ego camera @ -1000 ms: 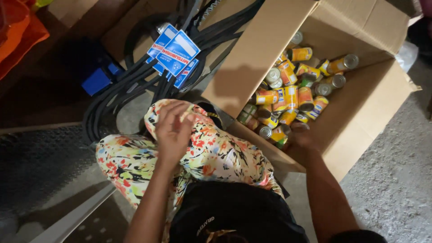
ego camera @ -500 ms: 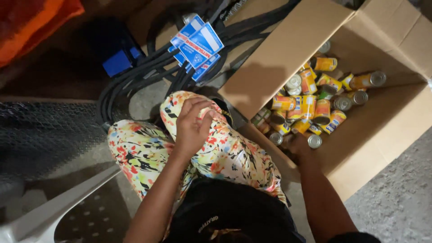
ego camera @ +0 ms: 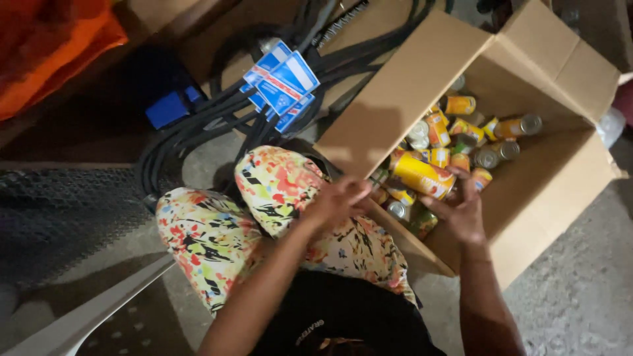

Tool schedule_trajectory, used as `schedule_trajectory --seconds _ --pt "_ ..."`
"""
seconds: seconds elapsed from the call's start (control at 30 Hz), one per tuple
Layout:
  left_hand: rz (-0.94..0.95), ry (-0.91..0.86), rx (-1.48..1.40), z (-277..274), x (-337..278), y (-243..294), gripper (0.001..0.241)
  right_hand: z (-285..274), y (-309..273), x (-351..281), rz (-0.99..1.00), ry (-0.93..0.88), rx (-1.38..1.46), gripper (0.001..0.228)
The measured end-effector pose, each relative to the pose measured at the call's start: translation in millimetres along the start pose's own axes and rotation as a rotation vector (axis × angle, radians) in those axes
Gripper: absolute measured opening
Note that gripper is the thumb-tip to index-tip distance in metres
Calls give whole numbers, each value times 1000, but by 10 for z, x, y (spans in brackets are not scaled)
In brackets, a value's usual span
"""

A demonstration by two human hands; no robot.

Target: The person transfers canned goods from a cardboard box onto store shelves.

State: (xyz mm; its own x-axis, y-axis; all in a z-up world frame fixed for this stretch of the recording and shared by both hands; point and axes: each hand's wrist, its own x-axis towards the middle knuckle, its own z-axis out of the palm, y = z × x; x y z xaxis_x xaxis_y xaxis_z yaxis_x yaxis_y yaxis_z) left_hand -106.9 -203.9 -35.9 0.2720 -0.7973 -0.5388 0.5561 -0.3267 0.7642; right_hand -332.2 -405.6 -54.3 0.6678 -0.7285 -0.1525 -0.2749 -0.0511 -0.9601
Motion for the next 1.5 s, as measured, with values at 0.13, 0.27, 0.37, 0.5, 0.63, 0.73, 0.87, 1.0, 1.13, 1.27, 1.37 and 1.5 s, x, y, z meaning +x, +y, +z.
schedule_trajectory --seconds 0.13,0.27,0.37,0.5,0.63,0.73,0.87,1.0,1.13,1.27,1.37,1.5 --pt "34 -19 -210 260 133 32 66 489 -400 -102 -106 -26 256 73" --pt "277 -31 -370 237 202 92 72 785 -745 -201 -181 -137 480 68" --pt "230 -51 -520 287 -38 434 71 779 -471 -288 -243 -243 650 56" --pt "363 -38 -473 177 223 159 72 844 -318 -271 -231 -239 670 48" --pt "312 25 -553 157 275 111 68 922 -425 -212 -227 -241 687 48" --pt "270 0 -466 32 211 90 56 873 -212 -42 -150 -228 535 41" --pt "9 132 -529 -105 113 152 37 608 307 395 -243 11 -134 17" --pt "30 149 -784 -252 143 59 42 98 1806 851 -131 239 -89 17" --pt "90 68 -904 -300 155 67 42 270 1430 984 -40 148 -602 36" --pt "-2 54 -867 -278 155 51 41 514 1389 1149 -281 -142 -785 76" --pt "18 25 -894 -315 188 4 42 588 1776 1302 -300 -185 -1010 81" --pt "34 28 -857 -333 177 35 43 685 1946 1340 -19 -169 -1204 78"
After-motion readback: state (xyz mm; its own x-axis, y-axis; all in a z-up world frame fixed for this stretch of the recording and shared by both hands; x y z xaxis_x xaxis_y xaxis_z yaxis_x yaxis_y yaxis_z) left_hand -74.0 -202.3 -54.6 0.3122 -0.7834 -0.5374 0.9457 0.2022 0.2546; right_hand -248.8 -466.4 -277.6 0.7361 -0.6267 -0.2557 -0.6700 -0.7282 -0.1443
